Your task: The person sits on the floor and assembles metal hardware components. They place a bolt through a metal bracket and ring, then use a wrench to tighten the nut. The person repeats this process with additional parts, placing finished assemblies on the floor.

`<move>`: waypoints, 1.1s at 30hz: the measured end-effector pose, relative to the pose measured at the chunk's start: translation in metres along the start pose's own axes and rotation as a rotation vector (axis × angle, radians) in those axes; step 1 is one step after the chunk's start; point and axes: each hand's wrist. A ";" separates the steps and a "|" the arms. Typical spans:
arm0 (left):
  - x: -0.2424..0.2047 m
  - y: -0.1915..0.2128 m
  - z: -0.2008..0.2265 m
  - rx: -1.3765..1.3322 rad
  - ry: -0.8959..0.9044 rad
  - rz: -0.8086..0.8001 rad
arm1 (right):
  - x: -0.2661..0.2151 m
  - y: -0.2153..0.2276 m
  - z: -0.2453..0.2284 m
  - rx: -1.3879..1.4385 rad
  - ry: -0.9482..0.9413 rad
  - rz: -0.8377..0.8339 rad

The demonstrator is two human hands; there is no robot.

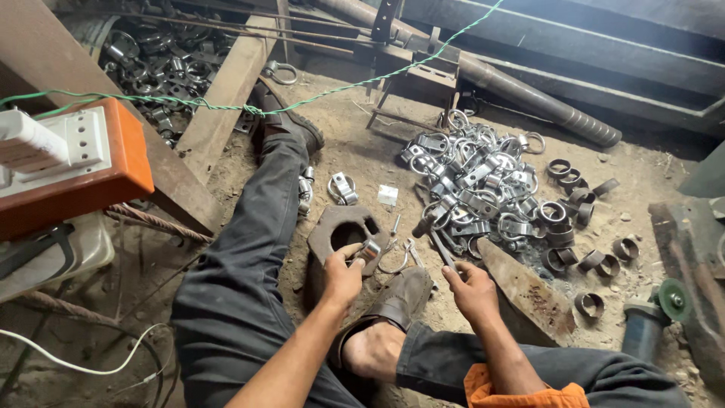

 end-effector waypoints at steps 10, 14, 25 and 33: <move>-0.007 -0.003 0.015 -0.260 0.097 -0.025 | 0.006 -0.003 0.011 -0.040 -0.013 -0.011; -0.006 -0.006 0.014 -0.286 0.110 -0.011 | 0.008 -0.002 0.014 -0.048 -0.013 -0.013; -0.003 -0.007 0.002 -0.024 -0.056 0.027 | 0.002 -0.003 0.002 -0.072 -0.040 -0.018; -0.002 -0.012 -0.001 0.052 -0.189 0.131 | 0.001 -0.003 0.000 -0.102 -0.037 -0.006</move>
Point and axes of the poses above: each hand's wrist, its own x-axis towards the middle knuckle, its own y-axis out of the back of the hand, z = x × y, and after that the axes turned 15 degrees about -z, right-handed
